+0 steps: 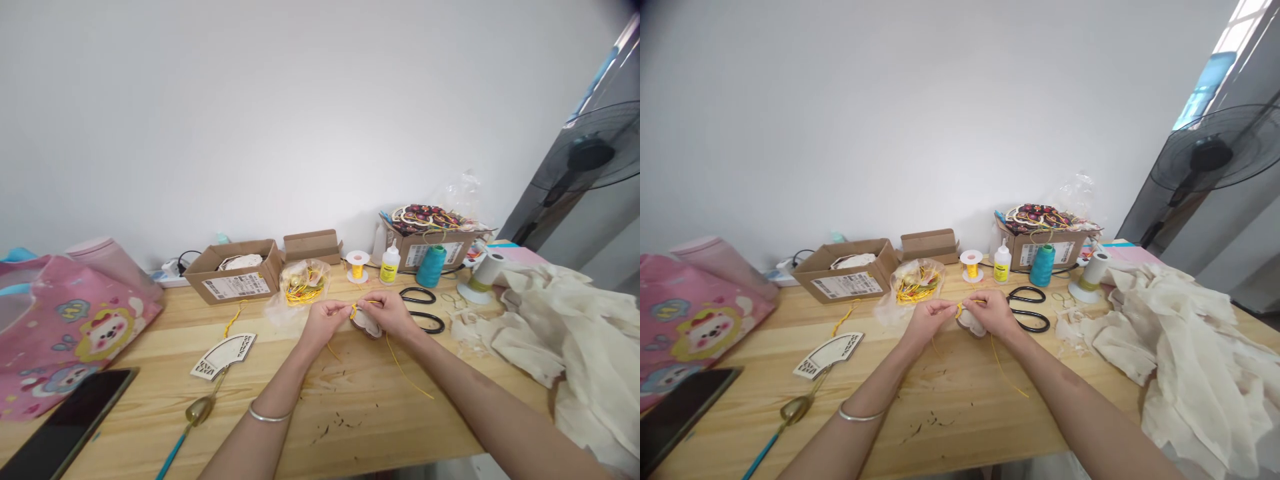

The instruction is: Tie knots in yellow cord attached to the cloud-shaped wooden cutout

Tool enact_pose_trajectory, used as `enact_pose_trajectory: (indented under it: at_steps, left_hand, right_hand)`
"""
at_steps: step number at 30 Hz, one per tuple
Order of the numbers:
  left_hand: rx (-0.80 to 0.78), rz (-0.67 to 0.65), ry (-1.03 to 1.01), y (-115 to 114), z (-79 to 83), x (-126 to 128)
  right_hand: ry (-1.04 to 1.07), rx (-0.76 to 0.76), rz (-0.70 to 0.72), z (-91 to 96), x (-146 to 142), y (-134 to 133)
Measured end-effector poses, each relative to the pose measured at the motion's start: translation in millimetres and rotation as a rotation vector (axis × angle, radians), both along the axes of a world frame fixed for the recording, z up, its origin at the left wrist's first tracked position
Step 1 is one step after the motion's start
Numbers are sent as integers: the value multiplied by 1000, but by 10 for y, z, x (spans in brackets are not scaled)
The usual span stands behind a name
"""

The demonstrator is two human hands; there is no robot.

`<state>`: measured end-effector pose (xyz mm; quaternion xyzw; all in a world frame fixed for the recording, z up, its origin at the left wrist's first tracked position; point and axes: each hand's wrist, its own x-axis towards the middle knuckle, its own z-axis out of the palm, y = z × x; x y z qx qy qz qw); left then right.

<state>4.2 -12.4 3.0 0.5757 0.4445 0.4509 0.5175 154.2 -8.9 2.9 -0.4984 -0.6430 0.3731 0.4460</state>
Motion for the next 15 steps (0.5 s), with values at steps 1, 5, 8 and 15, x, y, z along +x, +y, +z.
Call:
enact_pose_trajectory:
  at_steps: [1, 5, 8, 15]
  left_hand:
    - [-3, 8, 8, 6, -4, -6]
    - [-20, 0, 53, 29, -14, -24]
    - [-54, -53, 42, 31, -1, -27]
    - [-105, -53, -35, 16, 30, -32]
  right_hand:
    - [-9, 15, 18, -5, 1, -1]
    - [-50, 69, 64, 3, -2, -16]
    - [-116, 131, 35, 19, -3, -22]
    - [-141, 127, 31, -9, 4, 4]
